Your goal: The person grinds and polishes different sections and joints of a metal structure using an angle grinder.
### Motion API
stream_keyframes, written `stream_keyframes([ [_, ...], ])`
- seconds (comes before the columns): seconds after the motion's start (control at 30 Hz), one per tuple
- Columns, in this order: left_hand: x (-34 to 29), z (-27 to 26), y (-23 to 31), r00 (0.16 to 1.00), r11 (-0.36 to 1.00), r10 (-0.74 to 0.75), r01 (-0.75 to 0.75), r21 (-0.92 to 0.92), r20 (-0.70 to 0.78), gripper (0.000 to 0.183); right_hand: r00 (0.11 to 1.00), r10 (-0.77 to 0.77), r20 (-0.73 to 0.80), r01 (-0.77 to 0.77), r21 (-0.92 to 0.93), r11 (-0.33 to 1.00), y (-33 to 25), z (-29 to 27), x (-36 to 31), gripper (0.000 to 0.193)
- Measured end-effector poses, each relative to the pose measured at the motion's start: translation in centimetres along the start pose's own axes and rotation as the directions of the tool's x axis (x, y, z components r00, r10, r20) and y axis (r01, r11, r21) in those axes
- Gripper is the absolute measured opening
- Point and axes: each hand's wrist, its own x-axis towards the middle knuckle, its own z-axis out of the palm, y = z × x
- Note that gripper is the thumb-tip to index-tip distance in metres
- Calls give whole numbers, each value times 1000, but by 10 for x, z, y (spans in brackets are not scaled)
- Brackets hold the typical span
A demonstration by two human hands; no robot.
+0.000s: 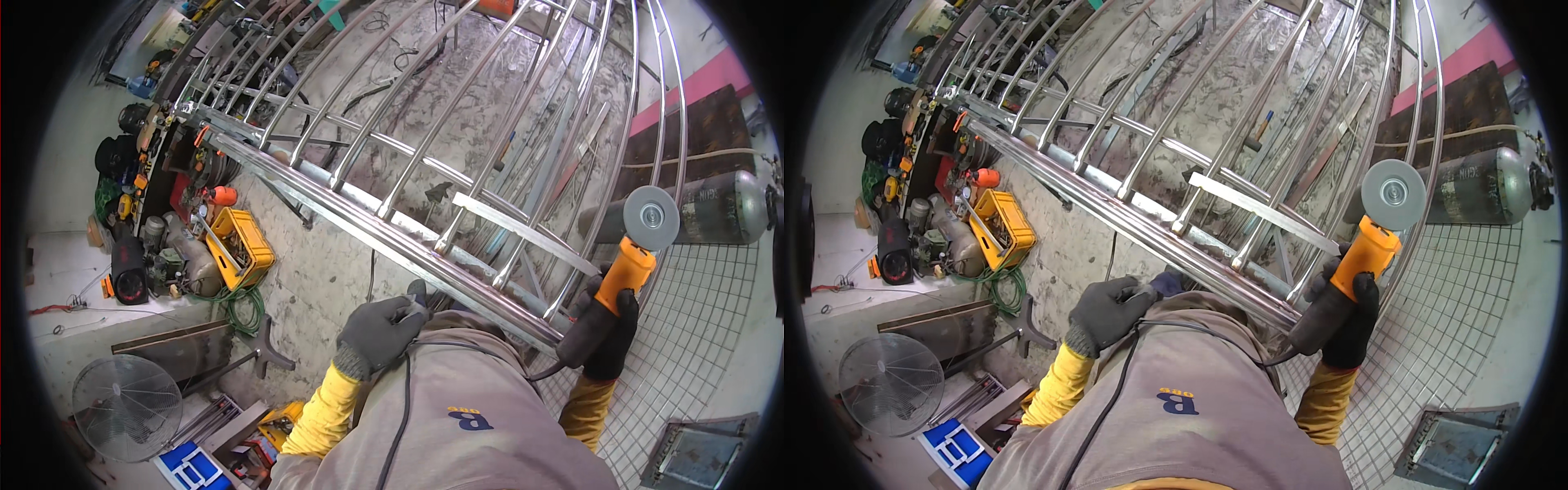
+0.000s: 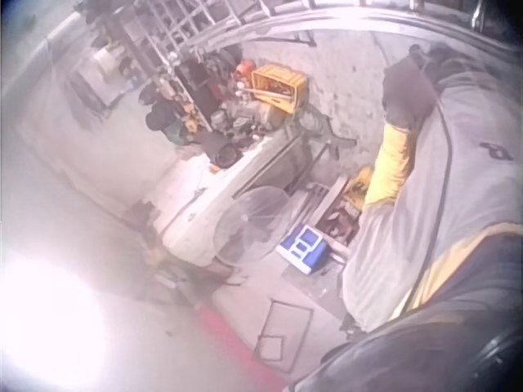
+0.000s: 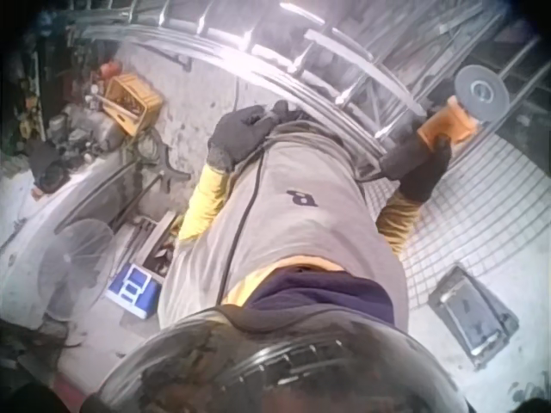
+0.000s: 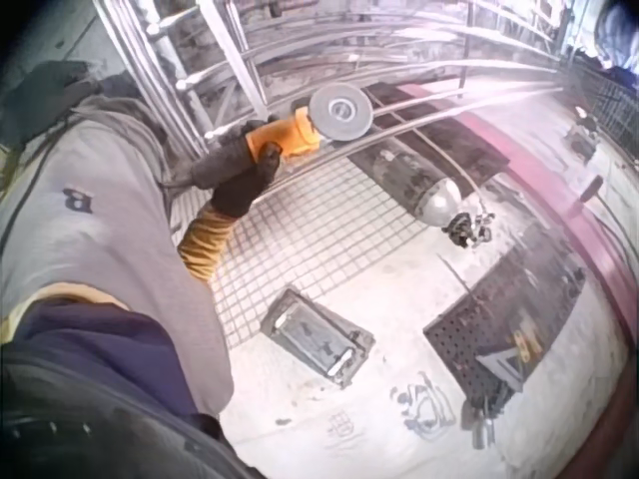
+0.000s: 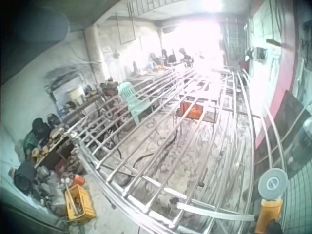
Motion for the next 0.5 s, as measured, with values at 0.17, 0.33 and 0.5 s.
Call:
stream_keyframes([
  [0.17, -45, -42, -1, 993, 995, -91, 86, -53, -79, 35, 996, -84, 42, 84, 7, 996, 9, 35, -1, 60],
  [0.33, -97, -87, -3, 987, 987, -130, 119, -112, -97, 33, 981, -122, 150, 120, 21, 993, 14, 75, -7, 59],
  [0.5, -146, -115, -9, 988, 949, -153, 150, -279, 10, 29, 970, -54, 237, 36, 80, 996, 38, 105, -6, 71],
])
